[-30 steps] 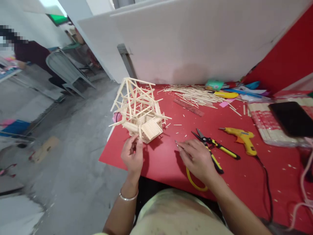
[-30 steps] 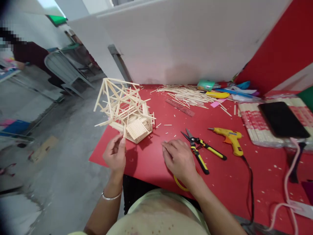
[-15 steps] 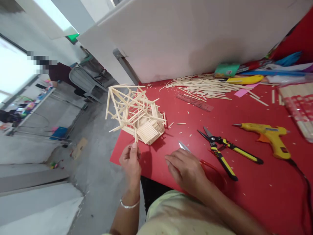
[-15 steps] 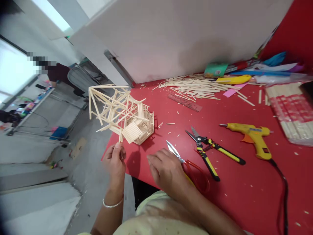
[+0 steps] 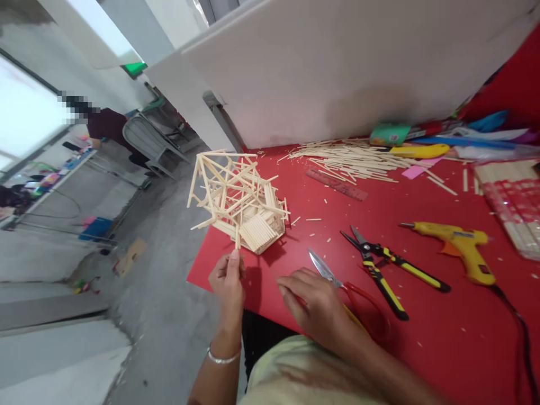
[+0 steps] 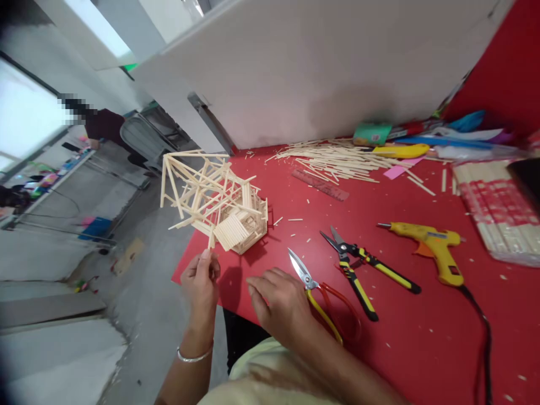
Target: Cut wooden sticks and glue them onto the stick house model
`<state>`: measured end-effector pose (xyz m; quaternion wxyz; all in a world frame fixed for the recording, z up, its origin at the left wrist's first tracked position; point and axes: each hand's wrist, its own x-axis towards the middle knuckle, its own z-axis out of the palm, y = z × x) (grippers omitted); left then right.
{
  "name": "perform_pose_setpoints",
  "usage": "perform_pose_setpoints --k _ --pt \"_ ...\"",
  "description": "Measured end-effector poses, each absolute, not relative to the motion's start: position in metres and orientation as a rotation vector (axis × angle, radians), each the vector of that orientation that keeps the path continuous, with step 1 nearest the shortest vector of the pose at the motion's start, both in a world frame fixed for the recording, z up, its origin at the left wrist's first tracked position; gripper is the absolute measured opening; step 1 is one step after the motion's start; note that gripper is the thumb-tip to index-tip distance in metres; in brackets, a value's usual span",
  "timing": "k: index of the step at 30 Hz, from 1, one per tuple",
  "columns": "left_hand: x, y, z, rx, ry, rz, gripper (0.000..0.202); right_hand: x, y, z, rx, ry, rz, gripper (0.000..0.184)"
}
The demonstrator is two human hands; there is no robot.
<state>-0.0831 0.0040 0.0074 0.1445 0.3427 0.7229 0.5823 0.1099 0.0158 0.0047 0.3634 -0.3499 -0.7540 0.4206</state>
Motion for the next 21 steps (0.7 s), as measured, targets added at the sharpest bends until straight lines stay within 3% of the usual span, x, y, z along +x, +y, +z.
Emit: perform_pose_setpoints --k 7,12,17,21 --pt "-0.087 0.004 0.006 0.910 1.796 1.773 0.035 0.068 0.028 0.007 -0.992 -1.096 1.980 0.031" --pt "-0.091 0.003 0.007 0.995 1.787 1.743 0.037 0.040 0.046 0.016 -0.934 -0.768 2.167 0.038" --pt "-0.099 0.000 0.017 1.408 2.115 1.756 0.016 0.021 0.053 0.022 -0.887 -0.625 2.273 0.037" --pt "-0.113 0.006 0.027 2.069 2.085 1.644 0.041 0.013 0.057 0.019 -0.890 -0.508 2.315 0.036"
